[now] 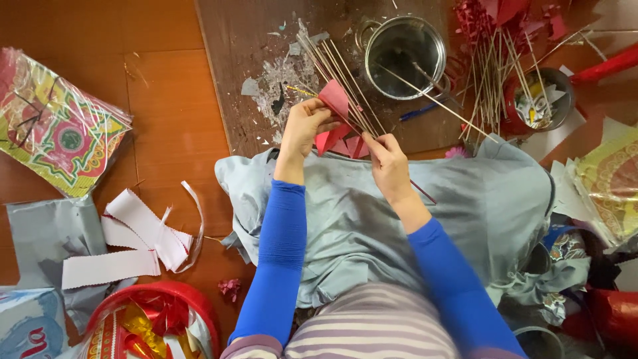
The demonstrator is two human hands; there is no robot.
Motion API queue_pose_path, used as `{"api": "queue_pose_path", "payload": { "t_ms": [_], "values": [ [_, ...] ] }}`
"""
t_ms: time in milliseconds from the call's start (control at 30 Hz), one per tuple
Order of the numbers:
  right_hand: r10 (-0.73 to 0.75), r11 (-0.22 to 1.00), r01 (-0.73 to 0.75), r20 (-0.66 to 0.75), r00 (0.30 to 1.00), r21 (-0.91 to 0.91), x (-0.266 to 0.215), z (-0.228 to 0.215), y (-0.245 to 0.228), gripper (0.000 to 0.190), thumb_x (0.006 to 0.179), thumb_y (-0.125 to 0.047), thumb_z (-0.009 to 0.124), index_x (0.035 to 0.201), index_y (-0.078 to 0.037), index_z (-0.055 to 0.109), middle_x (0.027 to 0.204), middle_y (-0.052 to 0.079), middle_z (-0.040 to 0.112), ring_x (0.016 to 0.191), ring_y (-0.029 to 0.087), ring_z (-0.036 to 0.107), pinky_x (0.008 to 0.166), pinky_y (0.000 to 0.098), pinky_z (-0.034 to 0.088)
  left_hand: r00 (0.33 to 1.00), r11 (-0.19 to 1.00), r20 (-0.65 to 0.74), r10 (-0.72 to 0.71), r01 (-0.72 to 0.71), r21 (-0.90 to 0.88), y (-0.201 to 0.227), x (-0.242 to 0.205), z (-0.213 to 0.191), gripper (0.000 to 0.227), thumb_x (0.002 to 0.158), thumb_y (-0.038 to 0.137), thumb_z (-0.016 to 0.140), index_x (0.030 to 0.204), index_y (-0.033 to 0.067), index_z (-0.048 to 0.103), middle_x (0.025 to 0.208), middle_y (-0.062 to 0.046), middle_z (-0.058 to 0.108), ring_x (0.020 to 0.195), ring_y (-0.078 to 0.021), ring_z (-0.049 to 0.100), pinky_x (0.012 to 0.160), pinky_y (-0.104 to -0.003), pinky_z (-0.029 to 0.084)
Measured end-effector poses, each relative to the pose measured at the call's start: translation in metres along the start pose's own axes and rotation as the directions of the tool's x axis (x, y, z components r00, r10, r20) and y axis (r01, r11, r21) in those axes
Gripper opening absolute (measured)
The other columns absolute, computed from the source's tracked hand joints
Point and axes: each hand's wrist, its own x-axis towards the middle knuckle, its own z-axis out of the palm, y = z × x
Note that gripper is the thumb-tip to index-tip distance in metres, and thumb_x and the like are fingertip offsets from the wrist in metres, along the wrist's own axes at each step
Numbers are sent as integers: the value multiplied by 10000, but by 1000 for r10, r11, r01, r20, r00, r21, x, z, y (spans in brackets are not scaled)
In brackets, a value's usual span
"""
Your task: Assembling red paper decorations onto thin wooden sticks by hand.
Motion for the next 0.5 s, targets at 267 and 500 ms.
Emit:
{"api": "queue_pose_path", "payload": {
  "t_ms": [267, 500],
  "values": [
    [17, 1000, -19, -51, 999, -25, 0, -1, -7, 358, 903, 86, 684, 1214, -82, 745, 966, 127, 620, 810, 286, 651, 707, 369, 533, 1000, 1000, 25, 13, -13, -14, 6, -3, 8, 258, 950, -37, 597, 1194, -79, 671, 1093, -143, 749, 940, -234, 752, 872, -383, 651],
    [51, 996, -47, -55, 997, 70, 2, -3, -13, 328, 933, 83, 689, 1222, -65, 732, 964, 123, 614, 788, 256, 630, 694, 338, 521, 1000, 1000, 28, 1, -1, -7, 18, -11, 16, 259, 957, -29, 555, 1171, -74, 694, 1069, -136, 763, 931, -235, 761, 855, -371, 644]
  ]
}}
